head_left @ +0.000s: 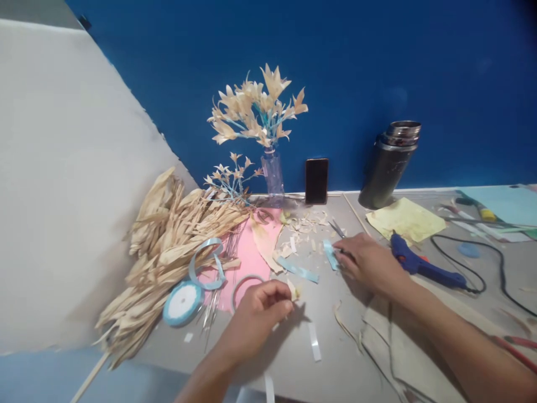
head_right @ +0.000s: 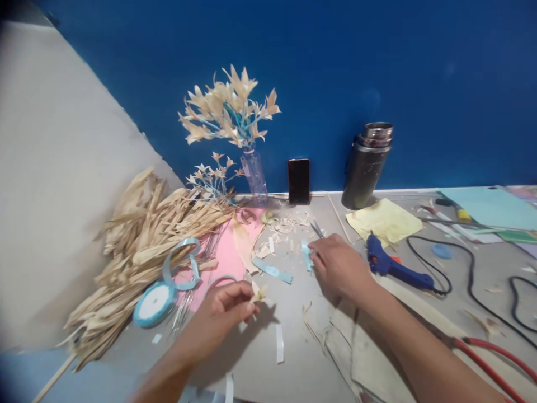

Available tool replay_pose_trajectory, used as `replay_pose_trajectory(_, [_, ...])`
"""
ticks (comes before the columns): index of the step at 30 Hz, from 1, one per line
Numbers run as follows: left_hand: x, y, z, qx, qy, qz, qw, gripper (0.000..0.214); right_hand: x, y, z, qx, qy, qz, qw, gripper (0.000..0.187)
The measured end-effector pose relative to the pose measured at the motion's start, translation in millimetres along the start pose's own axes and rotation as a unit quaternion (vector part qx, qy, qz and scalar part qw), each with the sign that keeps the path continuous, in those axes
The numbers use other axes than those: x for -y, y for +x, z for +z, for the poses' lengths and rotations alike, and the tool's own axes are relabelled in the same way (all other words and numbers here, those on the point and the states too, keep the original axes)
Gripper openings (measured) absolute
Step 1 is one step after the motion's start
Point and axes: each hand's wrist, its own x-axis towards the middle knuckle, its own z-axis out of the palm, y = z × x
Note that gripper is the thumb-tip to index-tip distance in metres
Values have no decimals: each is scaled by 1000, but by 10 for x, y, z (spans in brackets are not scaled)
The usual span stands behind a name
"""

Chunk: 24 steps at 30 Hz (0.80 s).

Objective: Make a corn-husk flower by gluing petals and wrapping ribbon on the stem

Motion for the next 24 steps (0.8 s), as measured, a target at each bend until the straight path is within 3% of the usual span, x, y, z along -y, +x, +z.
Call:
replay_pose_trajectory(4, [109,42,75,-2,-4,3,1000,8,150,-35,182,44,32,-149,987,20])
replay_pose_trajectory(7, [161,109,110,33,-21,-9,999,11,164,-45,238,14,64,-189,980,25])
replay_pose_trajectory(11, [164,163,130,85,-20,-38,995,12,-42,-12,234,-108,43,-72,991,27])
replay_pose_trajectory(14, [137,167,143,110,-16,-45,993,11,-197,12,202,-157,34,7,987,27])
replay_pose_trajectory(19, [124,163,157,-6,82,91,992,17,-270,17,125,-192,34,64,979,28])
replay_pose_trajectory(24, [139,155,191,-81,31,119,989,9,-257,11,111,-183,23,78,980,28])
